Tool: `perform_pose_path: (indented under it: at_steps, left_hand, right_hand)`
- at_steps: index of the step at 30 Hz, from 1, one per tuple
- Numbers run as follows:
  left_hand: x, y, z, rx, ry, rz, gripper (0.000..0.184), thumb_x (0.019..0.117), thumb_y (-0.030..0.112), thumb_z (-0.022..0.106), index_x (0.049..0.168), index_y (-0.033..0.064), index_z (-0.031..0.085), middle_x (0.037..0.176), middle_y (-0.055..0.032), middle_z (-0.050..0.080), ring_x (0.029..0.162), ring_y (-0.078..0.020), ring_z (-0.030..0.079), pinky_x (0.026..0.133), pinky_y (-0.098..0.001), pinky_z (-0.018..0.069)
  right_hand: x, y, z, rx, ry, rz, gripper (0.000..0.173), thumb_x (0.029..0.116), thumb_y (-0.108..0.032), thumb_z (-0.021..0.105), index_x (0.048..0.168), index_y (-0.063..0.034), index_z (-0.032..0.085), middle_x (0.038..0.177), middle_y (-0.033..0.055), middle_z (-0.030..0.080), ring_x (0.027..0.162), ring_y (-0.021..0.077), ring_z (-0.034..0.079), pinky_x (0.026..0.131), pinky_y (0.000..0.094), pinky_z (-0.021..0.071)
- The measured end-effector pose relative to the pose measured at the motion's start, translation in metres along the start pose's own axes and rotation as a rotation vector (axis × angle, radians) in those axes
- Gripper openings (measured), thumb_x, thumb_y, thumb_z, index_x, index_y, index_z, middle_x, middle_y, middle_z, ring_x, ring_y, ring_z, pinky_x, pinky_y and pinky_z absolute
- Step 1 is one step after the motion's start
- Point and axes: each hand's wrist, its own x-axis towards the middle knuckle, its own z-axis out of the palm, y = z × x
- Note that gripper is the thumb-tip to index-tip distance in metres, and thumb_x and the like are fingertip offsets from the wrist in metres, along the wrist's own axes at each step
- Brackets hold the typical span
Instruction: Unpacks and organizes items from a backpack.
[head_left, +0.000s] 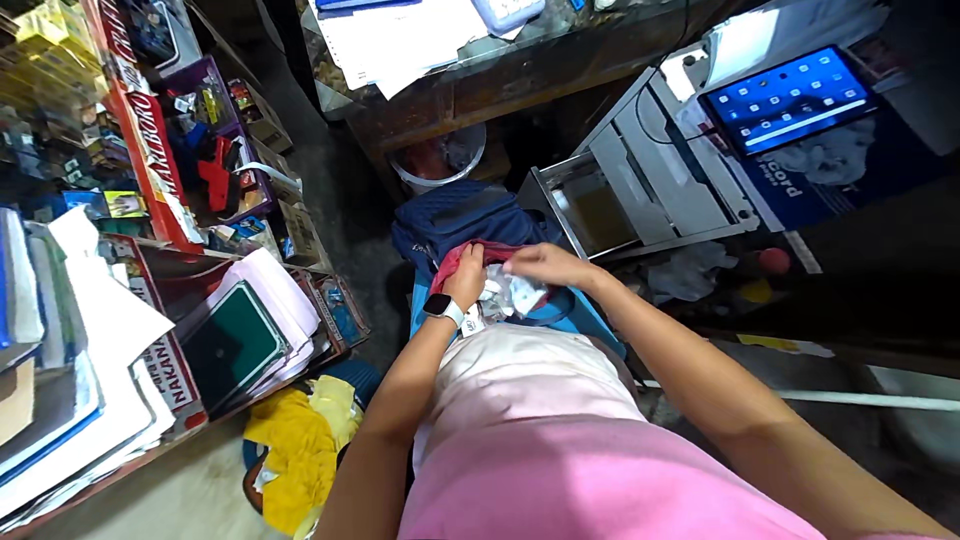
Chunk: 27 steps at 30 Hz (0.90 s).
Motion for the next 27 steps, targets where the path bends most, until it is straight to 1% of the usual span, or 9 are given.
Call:
perform_pose_path:
  at_steps: [2, 4, 11, 13, 16, 18, 21, 23, 27]
  left_hand:
    - [0.0, 0.002, -0.005, -0.009, 0.049, 0.012, 0.028, 0.1013, 0.007, 0.058, 0.124, -0.0096, 0.06, 0.126, -0.029, 0.061, 0.119, -0.0413, 0.062, 0.101, -0.0529, 0.0515]
    - [0.0, 0.001, -0.009, -0.078, 0.104, 0.03, 0.023, 0.0993, 0.004, 0.06, 0.118, -0.0101, 0.062, 0.12, -0.0291, 0.063, 0.114, -0.0415, 0.064, 0.099, -0.0535, 0.052]
    - [-0.001, -0.005, -0.016, -0.197, 0.079, 0.039, 0.014, 0.0944, 0.003, 0.066, 0.103, -0.0074, 0.063, 0.105, -0.0262, 0.066, 0.1, -0.0384, 0.067, 0.089, -0.053, 0.0542]
    - [-0.004, -0.009, -0.017, -0.236, 0.056, 0.035, 0.014, 0.0958, 0.004, 0.065, 0.105, -0.0058, 0.062, 0.101, -0.0251, 0.067, 0.093, -0.037, 0.067, 0.083, -0.0521, 0.0552]
    - [-0.009, -0.013, -0.021, -0.264, 0.015, 0.011, 0.015, 0.0971, 0.005, 0.064, 0.11, -0.0031, 0.061, 0.098, -0.0237, 0.066, 0.086, -0.0356, 0.067, 0.077, -0.051, 0.0551]
    - [-0.01, -0.014, -0.024, -0.266, -0.014, -0.019, 0.018, 0.0982, 0.007, 0.064, 0.113, -0.0027, 0.061, 0.1, -0.0242, 0.066, 0.087, -0.0358, 0.067, 0.079, -0.0512, 0.0551]
    - [-0.008, -0.013, -0.026, -0.278, -0.053, -0.064, 0.02, 0.0992, 0.01, 0.064, 0.114, -0.003, 0.061, 0.097, -0.0239, 0.066, 0.085, -0.0351, 0.065, 0.077, -0.0501, 0.0541]
    - [-0.006, -0.014, -0.026, -0.284, -0.061, -0.087, 0.021, 0.1005, 0.012, 0.063, 0.114, -0.0031, 0.06, 0.094, -0.023, 0.065, 0.082, -0.0338, 0.064, 0.075, -0.049, 0.0536]
    - [-0.005, -0.015, -0.027, -0.278, -0.045, -0.101, 0.019, 0.1006, 0.008, 0.06, 0.117, -0.0021, 0.059, 0.098, -0.0237, 0.066, 0.086, -0.0352, 0.066, 0.077, -0.0502, 0.0543]
  right_hand:
    - [0.001, 0.0, 0.01, -0.281, -0.221, -0.032, 0.051, 0.0973, -0.041, 0.07, 0.136, -0.0072, 0.066, 0.119, 0.0226, 0.071, 0.111, 0.0363, 0.067, 0.103, 0.0587, 0.0474]
    - [0.004, -0.002, 0.015, -0.439, -0.349, 0.003, 0.066, 0.0969, -0.052, 0.066, 0.147, -0.0113, 0.057, 0.13, 0.025, 0.066, 0.124, 0.0436, 0.061, 0.109, 0.0654, 0.0398]
    - [0.01, -0.005, 0.016, -0.521, -0.346, 0.092, 0.092, 0.0871, -0.062, 0.073, 0.158, -0.0115, 0.041, 0.137, 0.0274, 0.06, 0.131, 0.0456, 0.055, 0.109, 0.0663, 0.0388]
    - [0.012, -0.012, 0.018, -0.563, -0.345, 0.158, 0.097, 0.0859, -0.064, 0.073, 0.158, -0.0089, 0.039, 0.137, 0.0286, 0.059, 0.131, 0.0464, 0.054, 0.109, 0.0669, 0.0389]
    - [0.016, -0.021, 0.018, -0.557, -0.322, 0.207, 0.085, 0.093, -0.066, 0.062, 0.148, -0.0016, 0.05, 0.136, 0.0294, 0.06, 0.132, 0.0465, 0.054, 0.109, 0.0675, 0.0376]
    - [0.021, -0.027, 0.02, -0.58, -0.259, 0.238, 0.077, 0.0963, -0.065, 0.058, 0.14, -0.0014, 0.058, 0.132, 0.0279, 0.062, 0.129, 0.0452, 0.056, 0.108, 0.0667, 0.0394]
    - [0.026, -0.036, 0.028, -0.69, -0.178, 0.26, 0.059, 0.0976, -0.051, 0.065, 0.132, -0.0041, 0.063, 0.125, 0.025, 0.066, 0.123, 0.0444, 0.06, 0.101, 0.0662, 0.045]
    - [0.029, -0.035, 0.029, -0.73, -0.157, 0.235, 0.039, 0.1052, -0.035, 0.056, 0.127, -0.0048, 0.067, 0.124, 0.0244, 0.067, 0.121, 0.0447, 0.061, 0.098, 0.0664, 0.0459]
    - [0.026, -0.03, 0.025, -0.704, -0.102, 0.258, 0.038, 0.1102, -0.029, 0.044, 0.127, -0.0049, 0.068, 0.126, 0.0249, 0.067, 0.124, 0.0443, 0.06, 0.101, 0.0653, 0.0451]
